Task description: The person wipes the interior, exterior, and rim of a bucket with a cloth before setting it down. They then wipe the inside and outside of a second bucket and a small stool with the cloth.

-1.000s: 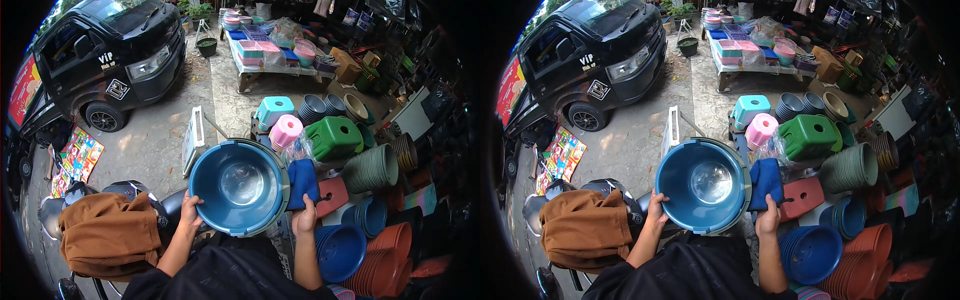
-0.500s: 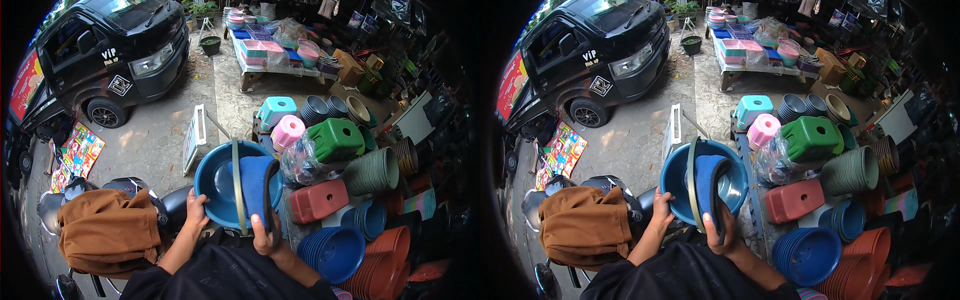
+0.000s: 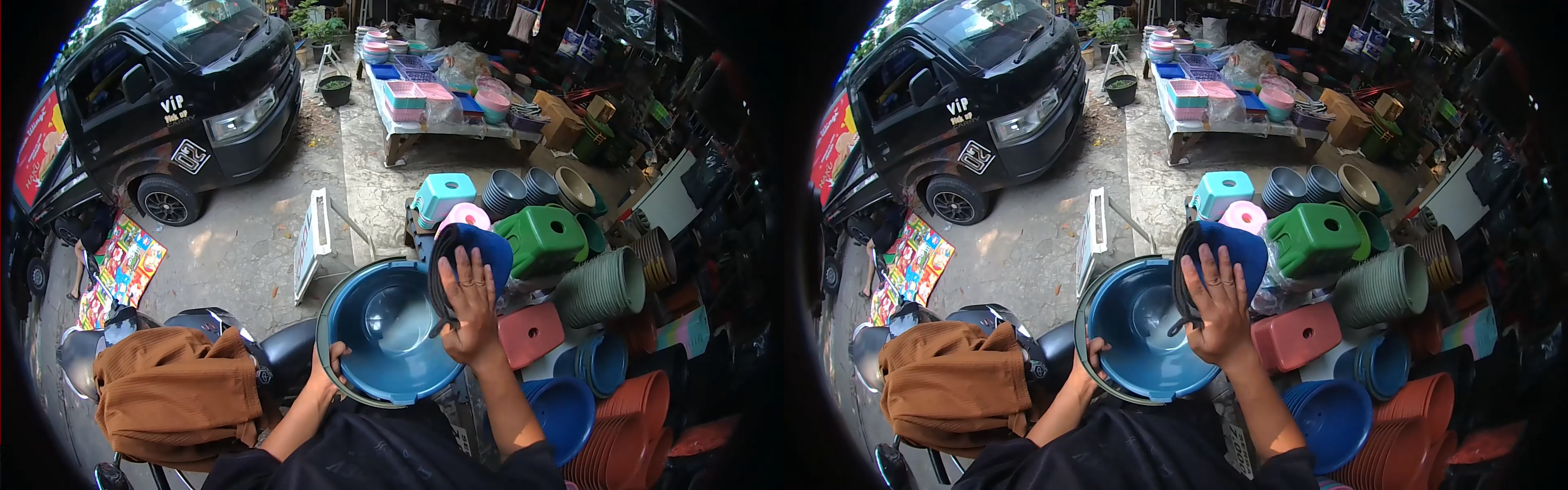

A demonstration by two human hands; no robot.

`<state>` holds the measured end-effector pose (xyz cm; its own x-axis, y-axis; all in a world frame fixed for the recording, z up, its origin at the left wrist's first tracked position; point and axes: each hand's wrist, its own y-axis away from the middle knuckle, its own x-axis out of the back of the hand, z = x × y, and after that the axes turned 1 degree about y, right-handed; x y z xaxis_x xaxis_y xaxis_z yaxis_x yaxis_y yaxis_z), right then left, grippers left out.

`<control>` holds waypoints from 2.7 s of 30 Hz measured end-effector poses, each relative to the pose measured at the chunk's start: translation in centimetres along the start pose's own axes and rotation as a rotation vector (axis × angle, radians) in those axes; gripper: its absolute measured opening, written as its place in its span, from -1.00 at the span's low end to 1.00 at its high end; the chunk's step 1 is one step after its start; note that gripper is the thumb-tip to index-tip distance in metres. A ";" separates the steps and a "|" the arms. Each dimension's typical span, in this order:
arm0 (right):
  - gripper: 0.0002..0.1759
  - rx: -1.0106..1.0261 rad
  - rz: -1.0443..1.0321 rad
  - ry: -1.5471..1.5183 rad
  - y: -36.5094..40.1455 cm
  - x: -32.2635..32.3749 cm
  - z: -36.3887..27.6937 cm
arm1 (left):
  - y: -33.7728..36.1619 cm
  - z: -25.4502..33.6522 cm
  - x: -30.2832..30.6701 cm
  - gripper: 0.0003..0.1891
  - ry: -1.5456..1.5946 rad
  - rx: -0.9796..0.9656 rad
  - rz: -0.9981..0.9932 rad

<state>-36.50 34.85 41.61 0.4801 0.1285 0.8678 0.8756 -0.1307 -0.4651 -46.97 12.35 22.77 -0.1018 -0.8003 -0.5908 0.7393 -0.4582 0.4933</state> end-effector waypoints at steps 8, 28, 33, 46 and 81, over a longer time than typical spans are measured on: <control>-0.05 -0.112 -0.189 -0.111 3.6 -5.1 4.1 | -0.2 1.7 -0.4 -0.41 0.212 -0.027 -0.085; -0.35 -0.818 0.520 -0.933 9.1 -12.9 -0.1 | -2.7 -0.2 2.6 -0.46 -0.621 -0.683 0.075; -0.33 -0.797 0.369 -0.753 9.4 -14.6 -1.9 | 5.3 1.7 -6.3 -0.38 -1.498 -0.625 -0.592; -0.32 -0.022 0.250 -0.396 4.8 -3.8 -1.2 | 1.6 1.7 -3.2 -0.51 -0.471 -0.333 -0.132; -0.51 -0.451 -0.478 -0.939 7.0 -16.8 9.9 | 5.8 6.7 -4.1 -0.45 0.080 -0.285 -0.327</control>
<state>-37.88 41.47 22.00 0.1196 0.9182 0.3776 0.9714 -0.1869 0.1467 -46.75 10.37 32.34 -0.3173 -0.5934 -0.7397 0.8321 -0.5483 0.0830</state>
